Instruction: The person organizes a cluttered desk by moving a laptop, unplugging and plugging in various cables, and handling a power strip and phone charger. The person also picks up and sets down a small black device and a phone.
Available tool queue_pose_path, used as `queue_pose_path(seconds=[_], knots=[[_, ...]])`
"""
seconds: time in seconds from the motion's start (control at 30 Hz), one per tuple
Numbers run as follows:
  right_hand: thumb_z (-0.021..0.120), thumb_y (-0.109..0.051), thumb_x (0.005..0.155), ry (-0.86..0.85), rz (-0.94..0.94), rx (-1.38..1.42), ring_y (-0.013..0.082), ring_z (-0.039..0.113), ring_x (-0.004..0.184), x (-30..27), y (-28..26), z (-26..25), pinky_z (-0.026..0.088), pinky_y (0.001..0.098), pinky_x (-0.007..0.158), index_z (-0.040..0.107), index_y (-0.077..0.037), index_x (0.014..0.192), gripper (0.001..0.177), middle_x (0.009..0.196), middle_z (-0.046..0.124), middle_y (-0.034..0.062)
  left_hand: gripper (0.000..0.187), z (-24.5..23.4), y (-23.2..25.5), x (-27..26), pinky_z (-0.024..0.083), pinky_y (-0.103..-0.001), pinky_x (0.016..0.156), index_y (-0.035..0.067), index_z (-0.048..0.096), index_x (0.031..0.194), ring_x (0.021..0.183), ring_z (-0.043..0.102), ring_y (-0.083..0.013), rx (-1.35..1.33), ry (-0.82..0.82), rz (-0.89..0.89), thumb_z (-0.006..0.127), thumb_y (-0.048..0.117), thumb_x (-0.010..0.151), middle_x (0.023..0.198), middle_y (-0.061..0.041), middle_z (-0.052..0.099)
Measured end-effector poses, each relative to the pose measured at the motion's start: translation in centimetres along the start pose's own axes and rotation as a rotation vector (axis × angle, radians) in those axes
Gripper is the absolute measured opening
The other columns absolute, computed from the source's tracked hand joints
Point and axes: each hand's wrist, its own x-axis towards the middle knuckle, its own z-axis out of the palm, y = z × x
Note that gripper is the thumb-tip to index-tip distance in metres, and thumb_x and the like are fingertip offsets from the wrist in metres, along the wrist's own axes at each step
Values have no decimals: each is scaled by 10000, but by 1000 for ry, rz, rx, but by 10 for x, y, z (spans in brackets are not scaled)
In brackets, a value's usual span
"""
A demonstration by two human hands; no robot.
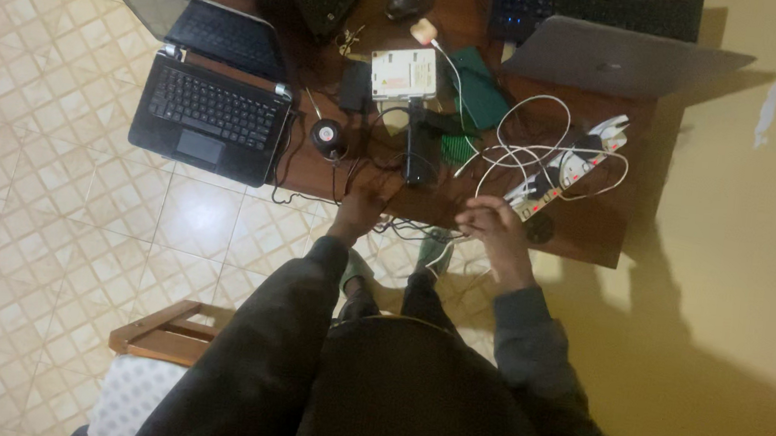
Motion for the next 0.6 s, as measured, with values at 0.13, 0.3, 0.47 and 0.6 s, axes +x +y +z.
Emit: queue_pose_path(seconds=[0.13, 0.3, 0.47, 0.6], knots=[[569, -135, 994, -114, -146, -197, 171, 714, 1035, 12, 5, 32, 603, 324, 969, 661, -52, 1130, 185, 1109, 712, 90, 308, 27, -20, 14, 545, -530, 803, 15, 664, 1205, 940, 678, -461, 253, -36, 164, 592, 171, 951, 1018, -267, 710], [547, -139, 1066, 44, -303, -470, 187, 753, 975, 15, 32, 51, 585, 377, 911, 696, 13, 1154, 230, 1066, 793, 135, 296, 33, -27, 12, 535, -525, 909, 23, 616, 1219, 1054, 663, -477, 168, 209, 470, 517, 243, 1049, 1144, -287, 691], [546, -400, 1046, 66, -276, -214, 194, 715, 922, -15, 68, 40, 615, 391, 881, 560, -12, 1373, 508, 1121, 730, 124, 345, 5, 5, -2, 534, -528, 815, -14, 638, 1158, 981, 670, -483, 7, 142, 319, 560, 293, 1021, 1049, -289, 708], [569, -480, 1034, 8, -208, 62, 240, 710, 948, -38, 92, 4, 606, 420, 883, 508, 4, 1458, 646, 1004, 660, 140, 353, -24, 31, -10, 570, -426, 723, 5, 656, 1122, 770, 726, -308, -217, -87, -47, 464, 300, 1127, 837, -207, 734]])
